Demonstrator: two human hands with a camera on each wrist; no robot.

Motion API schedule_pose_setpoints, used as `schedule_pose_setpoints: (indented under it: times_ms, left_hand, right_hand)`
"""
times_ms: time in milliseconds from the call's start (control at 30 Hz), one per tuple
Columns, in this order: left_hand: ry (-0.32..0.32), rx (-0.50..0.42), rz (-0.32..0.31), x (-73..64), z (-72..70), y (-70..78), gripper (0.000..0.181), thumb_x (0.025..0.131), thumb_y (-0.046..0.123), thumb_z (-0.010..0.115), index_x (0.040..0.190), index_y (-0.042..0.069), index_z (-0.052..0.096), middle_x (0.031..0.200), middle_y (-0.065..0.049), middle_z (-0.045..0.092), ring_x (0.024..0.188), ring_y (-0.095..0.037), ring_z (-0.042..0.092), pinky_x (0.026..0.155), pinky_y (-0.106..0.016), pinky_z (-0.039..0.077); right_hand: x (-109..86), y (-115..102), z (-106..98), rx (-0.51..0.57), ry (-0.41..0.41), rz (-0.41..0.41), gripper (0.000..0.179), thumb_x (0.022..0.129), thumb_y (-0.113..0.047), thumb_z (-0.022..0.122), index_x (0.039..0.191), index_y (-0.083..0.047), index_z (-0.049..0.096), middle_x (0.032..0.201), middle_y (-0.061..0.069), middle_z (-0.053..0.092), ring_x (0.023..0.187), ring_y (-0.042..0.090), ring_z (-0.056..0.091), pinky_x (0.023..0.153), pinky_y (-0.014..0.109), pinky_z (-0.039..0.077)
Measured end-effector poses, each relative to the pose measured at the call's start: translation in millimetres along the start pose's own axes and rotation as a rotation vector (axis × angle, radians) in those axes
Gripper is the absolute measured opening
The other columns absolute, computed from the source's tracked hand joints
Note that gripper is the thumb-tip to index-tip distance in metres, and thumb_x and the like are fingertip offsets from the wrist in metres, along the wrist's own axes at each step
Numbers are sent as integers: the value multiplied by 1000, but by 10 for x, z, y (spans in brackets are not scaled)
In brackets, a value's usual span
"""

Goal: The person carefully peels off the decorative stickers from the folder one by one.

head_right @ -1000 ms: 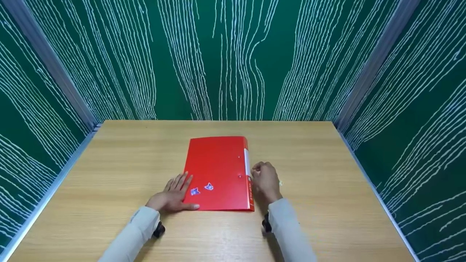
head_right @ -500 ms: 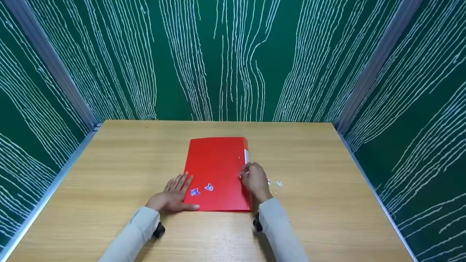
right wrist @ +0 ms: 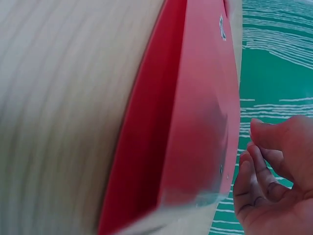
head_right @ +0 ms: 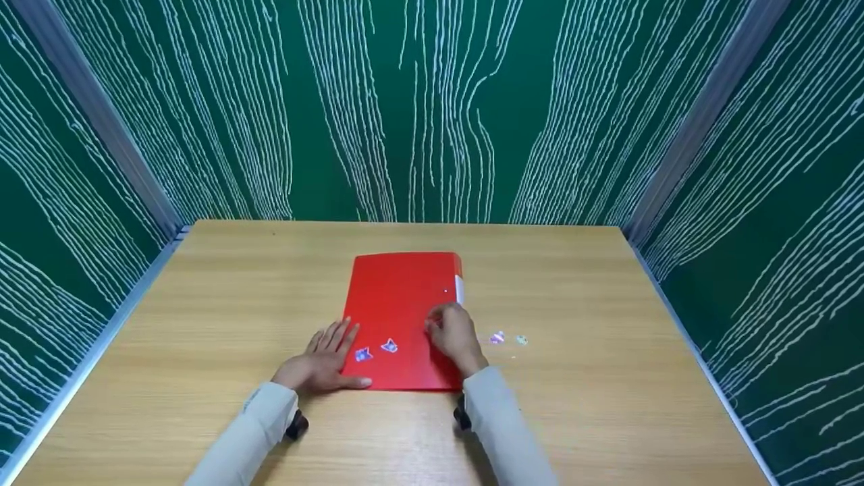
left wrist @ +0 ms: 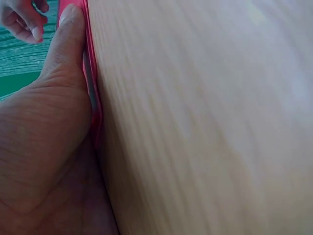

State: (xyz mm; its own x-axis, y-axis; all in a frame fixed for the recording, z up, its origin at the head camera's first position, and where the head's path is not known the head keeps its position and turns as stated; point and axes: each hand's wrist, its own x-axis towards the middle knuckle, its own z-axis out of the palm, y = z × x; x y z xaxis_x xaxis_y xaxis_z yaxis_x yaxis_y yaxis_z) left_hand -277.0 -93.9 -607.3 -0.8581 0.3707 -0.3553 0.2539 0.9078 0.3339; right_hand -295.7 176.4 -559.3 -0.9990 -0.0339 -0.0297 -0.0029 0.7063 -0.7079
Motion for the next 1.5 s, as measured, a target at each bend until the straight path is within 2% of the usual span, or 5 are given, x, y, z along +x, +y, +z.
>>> schedule_pose_setpoints:
  times_ms: [300,467,1067,1367,1500]
  left_hand:
    - [-3,6,-12,-9,-14,19,124,75,80,60,160,23,-11,169,-3,-16,157,-31,-9,127,-51,-7]
    - [-1,6,-7,11,-10,14,125,74,82,58,160,23,-12,169,-2,-17,157,-30,-10,127,-51,-6]
    - [-8,17,-2,31,-5,12,125,74,85,56,159,24,-12,169,-2,-17,157,-30,-11,127,-52,-5]
    - [19,54,14,13,11,2,123,75,84,54,160,21,-9,169,-5,-13,157,-32,-7,127,-52,-5]
    - [19,38,10,3,14,-2,124,75,84,55,160,21,-8,169,-5,-13,156,-32,-8,127,-52,-6]
  right_hand:
    - [7,-58,124,-33,-16,-149,10,89,-10,73,98,-7,72,94,7,72,77,15,62,71,31,56]
    - [-3,-77,164,-61,-8,-199,8,88,-10,75,95,-7,72,91,6,71,76,15,62,74,34,56]
    - [-5,-217,318,-68,-81,-160,15,89,-14,74,104,-12,73,100,4,71,83,16,60,83,36,58]
    - [-15,-248,393,-117,-101,-259,7,88,-11,75,95,-10,75,91,3,71,80,15,60,78,35,57]
    - [-22,-266,405,-133,-110,-265,7,88,-10,75,95,-10,76,92,4,72,81,15,60,78,35,57]
